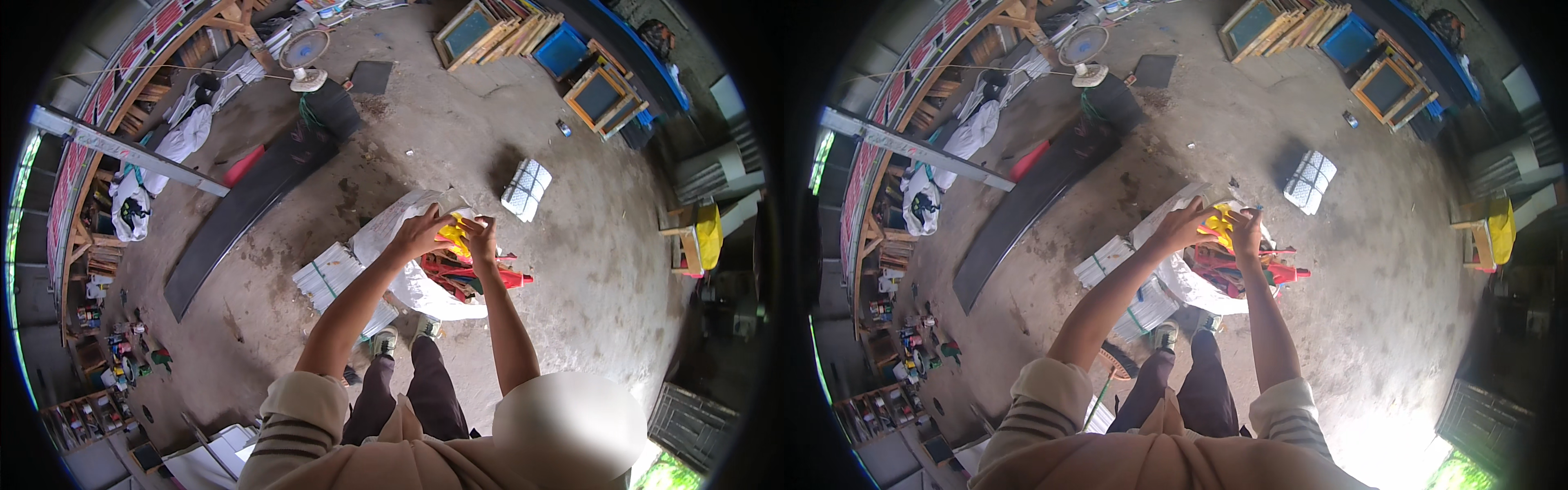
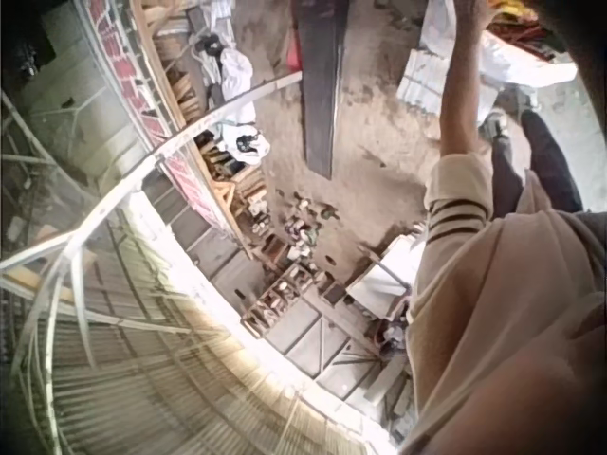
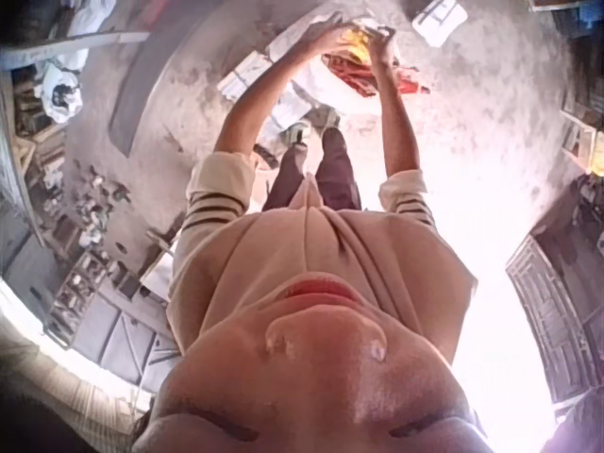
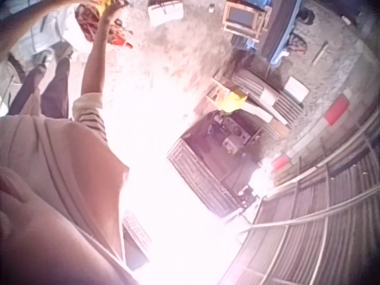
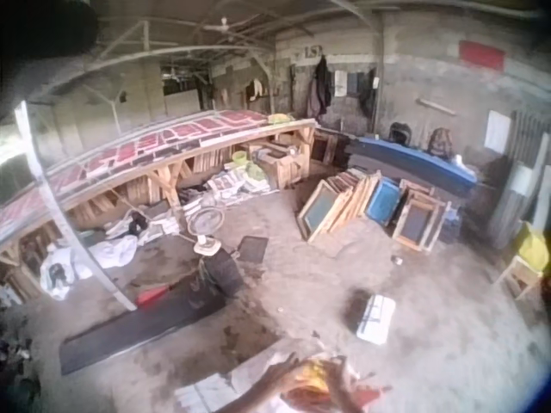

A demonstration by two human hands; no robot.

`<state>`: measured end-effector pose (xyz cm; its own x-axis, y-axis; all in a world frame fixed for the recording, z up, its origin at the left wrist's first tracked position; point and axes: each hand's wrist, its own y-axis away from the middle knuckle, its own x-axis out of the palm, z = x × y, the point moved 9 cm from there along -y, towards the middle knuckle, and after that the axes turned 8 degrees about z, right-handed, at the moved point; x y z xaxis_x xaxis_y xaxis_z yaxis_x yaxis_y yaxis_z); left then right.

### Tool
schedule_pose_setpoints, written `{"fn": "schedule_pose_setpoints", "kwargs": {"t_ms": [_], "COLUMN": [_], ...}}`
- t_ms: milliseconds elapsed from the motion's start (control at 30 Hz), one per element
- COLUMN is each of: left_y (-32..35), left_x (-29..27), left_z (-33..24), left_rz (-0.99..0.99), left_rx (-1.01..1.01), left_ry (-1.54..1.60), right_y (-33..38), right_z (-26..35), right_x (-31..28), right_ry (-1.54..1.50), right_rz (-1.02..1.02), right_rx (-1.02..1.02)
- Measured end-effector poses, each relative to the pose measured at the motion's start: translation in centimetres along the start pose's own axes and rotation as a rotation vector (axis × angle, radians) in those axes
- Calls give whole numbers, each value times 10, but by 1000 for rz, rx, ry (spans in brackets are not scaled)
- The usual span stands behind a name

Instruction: The person cleans a workshop floor by sweeping debris with a broom and dustpan, then collects colorful plastic strips and other scraps by hand into a white sack. The person also handles a green-handled broom and moves around stacks of white boards and other materials.

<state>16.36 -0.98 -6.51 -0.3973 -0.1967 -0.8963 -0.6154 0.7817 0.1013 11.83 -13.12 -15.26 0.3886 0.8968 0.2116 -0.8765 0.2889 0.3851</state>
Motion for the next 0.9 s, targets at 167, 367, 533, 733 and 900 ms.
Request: {"fn": "schedule_pose_setpoints", "kwargs": {"t_ms": [167,367,533,733,900], "left_y": [10,23,30,36,39], "left_x": [43,51,45,73,53], "left_z": [-8,-3,-36,-14,11], "left_rz": [9,-7,44,87,48], "left_rx": [6,-67,58,-54,-181], "left_ry": [-101,-27,21,-41,-64], "right_y": [28,44,62,84,83], "right_z": [18,-15,-16,14,14], "right_x": [-2,-48,-34,-15,-113], "right_ry": [448,437,324,684,813], "right_rz": [-82,-141,-151,-154,-334], "right_rx": [-231,-67,-42,-351,-354]}}
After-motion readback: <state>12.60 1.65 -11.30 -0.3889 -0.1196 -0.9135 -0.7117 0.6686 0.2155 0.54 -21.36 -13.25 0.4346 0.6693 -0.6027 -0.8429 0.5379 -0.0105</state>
